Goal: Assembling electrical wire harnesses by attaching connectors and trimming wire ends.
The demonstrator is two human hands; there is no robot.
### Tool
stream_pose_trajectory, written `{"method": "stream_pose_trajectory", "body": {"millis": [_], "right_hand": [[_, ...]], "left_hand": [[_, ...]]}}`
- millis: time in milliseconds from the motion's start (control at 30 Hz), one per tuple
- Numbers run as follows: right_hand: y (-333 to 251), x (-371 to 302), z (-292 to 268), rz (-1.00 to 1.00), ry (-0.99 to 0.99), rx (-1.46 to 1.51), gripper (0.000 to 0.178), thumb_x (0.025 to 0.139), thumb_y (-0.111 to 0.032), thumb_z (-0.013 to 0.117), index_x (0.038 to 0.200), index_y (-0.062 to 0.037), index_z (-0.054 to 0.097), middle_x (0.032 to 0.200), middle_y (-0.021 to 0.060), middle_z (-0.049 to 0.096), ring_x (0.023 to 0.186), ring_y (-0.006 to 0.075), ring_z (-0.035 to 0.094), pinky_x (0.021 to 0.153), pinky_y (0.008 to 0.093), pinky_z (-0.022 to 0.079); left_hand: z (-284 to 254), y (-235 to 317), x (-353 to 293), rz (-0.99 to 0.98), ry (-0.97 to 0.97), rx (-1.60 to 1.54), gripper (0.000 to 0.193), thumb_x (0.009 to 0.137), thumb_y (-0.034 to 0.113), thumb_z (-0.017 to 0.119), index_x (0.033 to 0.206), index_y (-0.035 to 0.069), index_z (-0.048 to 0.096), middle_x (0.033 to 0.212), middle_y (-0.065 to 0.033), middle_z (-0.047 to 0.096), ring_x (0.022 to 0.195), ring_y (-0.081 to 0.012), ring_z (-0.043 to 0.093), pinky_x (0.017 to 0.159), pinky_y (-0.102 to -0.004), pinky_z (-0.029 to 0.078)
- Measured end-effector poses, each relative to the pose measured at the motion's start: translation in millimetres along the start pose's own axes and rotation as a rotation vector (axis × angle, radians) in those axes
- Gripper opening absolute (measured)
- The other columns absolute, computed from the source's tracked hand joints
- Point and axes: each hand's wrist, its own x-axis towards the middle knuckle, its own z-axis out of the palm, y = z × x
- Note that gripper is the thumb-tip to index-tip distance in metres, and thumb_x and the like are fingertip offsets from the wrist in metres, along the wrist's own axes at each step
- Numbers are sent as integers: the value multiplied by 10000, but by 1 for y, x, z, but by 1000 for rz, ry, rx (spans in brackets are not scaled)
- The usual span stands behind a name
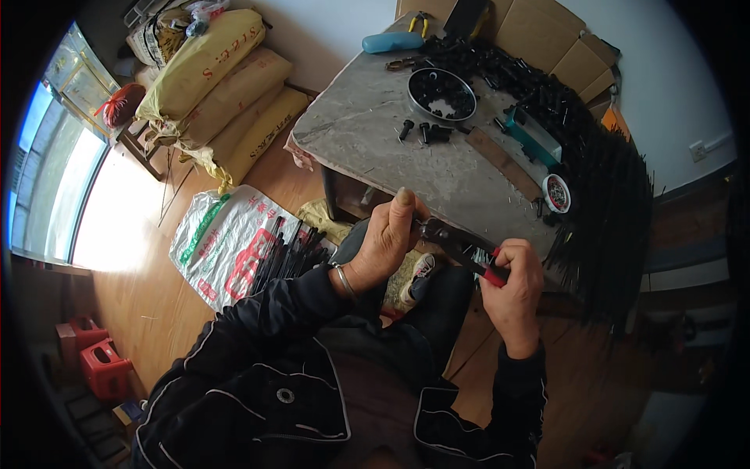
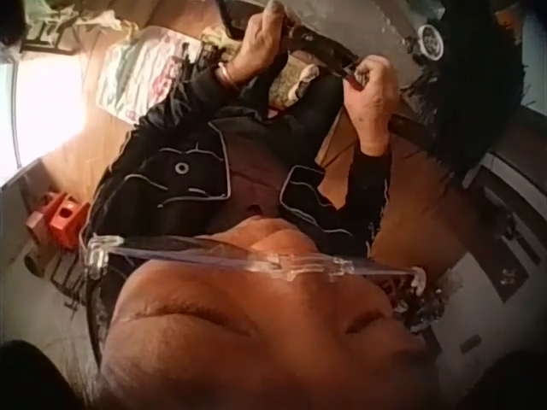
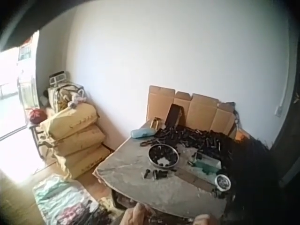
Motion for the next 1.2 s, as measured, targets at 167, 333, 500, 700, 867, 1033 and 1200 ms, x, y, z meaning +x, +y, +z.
{"method": "stream_pose_trajectory", "body": {"millis": [167,333,500,700,867,1033,1200], "right_hand": [[-12,4,-7,-156,57,-288,431,611,93,709,894,-75,432,942,82,523,892,310,533,820,404,392],[-12,-1,-7,-184,46,-313,399,628,68,727,877,-73,449,899,89,557,821,300,562,744,396,427],[-13,-18,14,351,-394,376,248,841,-112,708,906,-71,472,640,91,575,486,205,567,465,303,463],[-4,-40,19,895,-1130,1675,301,860,-210,677,999,-65,452,659,49,563,515,160,559,481,293,479],[-8,-30,3,344,-639,386,239,912,-141,567,1081,12,493,765,52,611,625,121,591,586,259,498],[-5,-53,18,802,-1001,1707,280,917,-254,637,1003,-11,526,719,50,589,540,104,572,505,229,468],[-6,-24,6,276,-770,531,271,885,-146,633,1061,29,523,888,57,616,760,83,591,641,215,472]], "left_hand": [[3,1,-3,-1,37,15,664,1008,558,229,816,21,571,575,3,458,491,-65,398,453,-216,305],[-1,0,-6,-26,30,-72,600,1006,532,326,835,10,568,590,27,434,535,-57,395,489,-228,317],[-9,0,-5,16,77,18,603,1014,518,304,826,17,582,611,16,464,535,-58,409,486,-217,320],[0,-13,-5,82,22,158,617,1018,509,304,787,21,602,652,-4,529,540,-69,439,486,-207,341],[-4,-7,-4,-93,83,50,623,1035,465,285,760,6,606,560,15,461,524,-64,414,502,-239,321],[-3,-14,-8,98,89,115,692,1021,519,244,711,20,610,589,5,507,521,-72,444,464,-231,326],[1,4,-10,29,108,220,697,1016,530,209,681,47,582,559,3,486,472,-79,436,455,-224,311]]}}
